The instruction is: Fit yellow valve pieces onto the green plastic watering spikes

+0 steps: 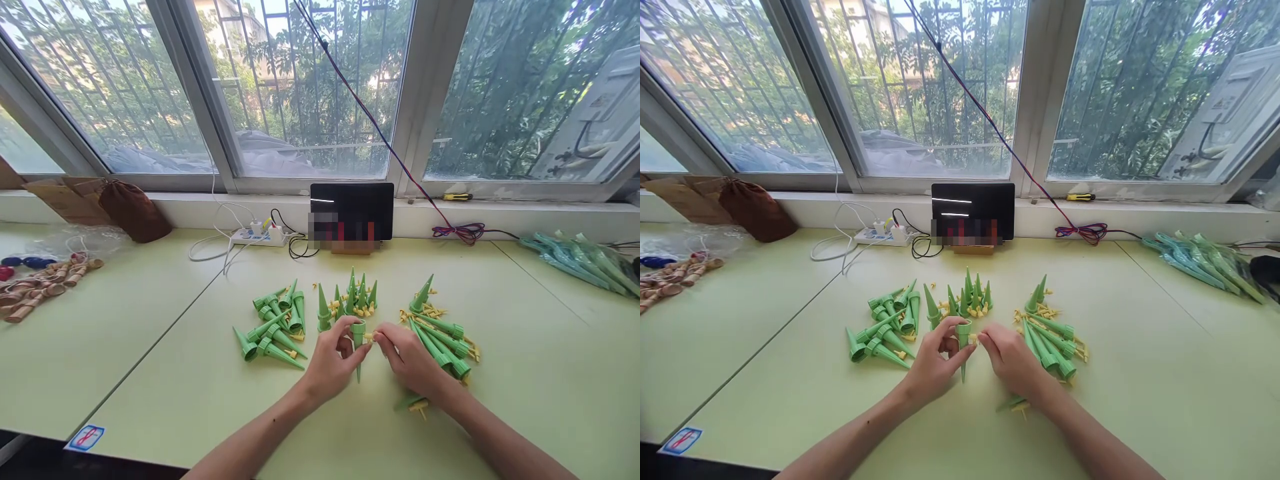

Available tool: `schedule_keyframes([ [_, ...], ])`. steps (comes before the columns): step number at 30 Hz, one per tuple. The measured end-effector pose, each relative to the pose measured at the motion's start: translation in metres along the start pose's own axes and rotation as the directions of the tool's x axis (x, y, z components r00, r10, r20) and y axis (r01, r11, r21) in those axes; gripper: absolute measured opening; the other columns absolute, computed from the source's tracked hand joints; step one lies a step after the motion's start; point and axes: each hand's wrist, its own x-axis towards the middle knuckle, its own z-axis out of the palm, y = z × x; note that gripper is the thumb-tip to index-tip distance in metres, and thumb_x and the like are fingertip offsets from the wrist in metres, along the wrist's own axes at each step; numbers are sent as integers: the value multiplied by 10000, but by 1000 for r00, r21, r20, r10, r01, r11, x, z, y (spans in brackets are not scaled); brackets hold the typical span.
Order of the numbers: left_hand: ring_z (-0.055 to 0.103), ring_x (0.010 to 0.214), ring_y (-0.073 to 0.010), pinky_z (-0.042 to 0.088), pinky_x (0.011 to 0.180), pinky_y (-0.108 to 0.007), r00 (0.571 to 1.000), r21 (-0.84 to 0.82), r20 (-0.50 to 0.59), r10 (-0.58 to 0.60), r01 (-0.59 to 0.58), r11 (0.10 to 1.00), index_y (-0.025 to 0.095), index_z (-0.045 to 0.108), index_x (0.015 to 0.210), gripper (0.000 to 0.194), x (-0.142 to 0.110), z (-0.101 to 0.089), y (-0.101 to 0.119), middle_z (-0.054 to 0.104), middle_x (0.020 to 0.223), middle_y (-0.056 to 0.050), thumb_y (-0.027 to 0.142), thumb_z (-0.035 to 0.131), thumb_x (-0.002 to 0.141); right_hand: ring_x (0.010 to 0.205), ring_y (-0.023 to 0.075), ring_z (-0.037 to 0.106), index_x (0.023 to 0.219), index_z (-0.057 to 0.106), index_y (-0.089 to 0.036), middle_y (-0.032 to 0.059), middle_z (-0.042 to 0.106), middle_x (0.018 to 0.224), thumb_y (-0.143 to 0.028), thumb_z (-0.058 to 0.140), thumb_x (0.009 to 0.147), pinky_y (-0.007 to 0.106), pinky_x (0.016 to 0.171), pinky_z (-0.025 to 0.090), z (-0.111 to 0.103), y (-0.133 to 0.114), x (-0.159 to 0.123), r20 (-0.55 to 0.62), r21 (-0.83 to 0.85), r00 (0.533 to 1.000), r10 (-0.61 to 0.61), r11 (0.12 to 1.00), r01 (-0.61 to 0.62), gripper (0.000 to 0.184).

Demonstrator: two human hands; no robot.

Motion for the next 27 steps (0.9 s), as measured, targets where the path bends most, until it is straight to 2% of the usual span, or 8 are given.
schedule_keyframes([
  [5, 347, 526, -77, 276, 499, -194, 999, -63, -10, -30, 29, 998, 204, 558, 1126, 346, 1, 0, -2, 366, 644, 87, 401, 684, 872, 673, 158, 590, 989, 577, -206, 20, 643, 794, -314, 446, 1046, 253, 608, 477, -2, -5, 1, -31, 102, 1000, 1, 995, 2, 179],
  [7, 351, 517, -74, 275, 491, -193, 999, -82, -2, -38, 37, 996, 204, 547, 1136, 364, 1, 0, -4, 380, 650, 87, 412, 686, 872, 698, 163, 599, 1013, 571, -205, 26, 642, 811, -300, 472, 1034, 254, 622, 488, -2, -4, 1, -41, 119, 999, -16, 993, 21, 139],
  [12, 356, 516, -74, 275, 491, -193, 999, -80, 18, -41, 42, 996, 210, 538, 1142, 365, 1, 1, -6, 379, 653, 89, 419, 679, 879, 695, 164, 575, 951, 555, -213, 18, 618, 801, -263, 450, 1038, 267, 649, 470, 0, 1, 0, -19, 81, 999, -27, 996, 28, 145],
  [21, 331, 531, -82, 285, 509, -198, 1000, 15, 24, 2, -3, 1000, 184, 544, 1127, 337, 0, 1, -5, 343, 621, 97, 378, 663, 879, 632, 166, 518, 805, 482, -223, -2, 556, 711, -248, 372, 1051, 268, 596, 384, 1, 4, -1, 49, -3, 999, -20, 1000, 21, 271],
  [27, 336, 538, -81, 285, 513, -197, 999, 34, 34, -2, 1, 999, 184, 534, 1125, 318, 0, 1, -3, 352, 630, 97, 346, 658, 881, 594, 158, 466, 734, 414, -225, -13, 507, 664, -267, 331, 1062, 273, 575, 355, 2, 5, -2, 91, -7, 995, 48, 999, -48, 342],
])
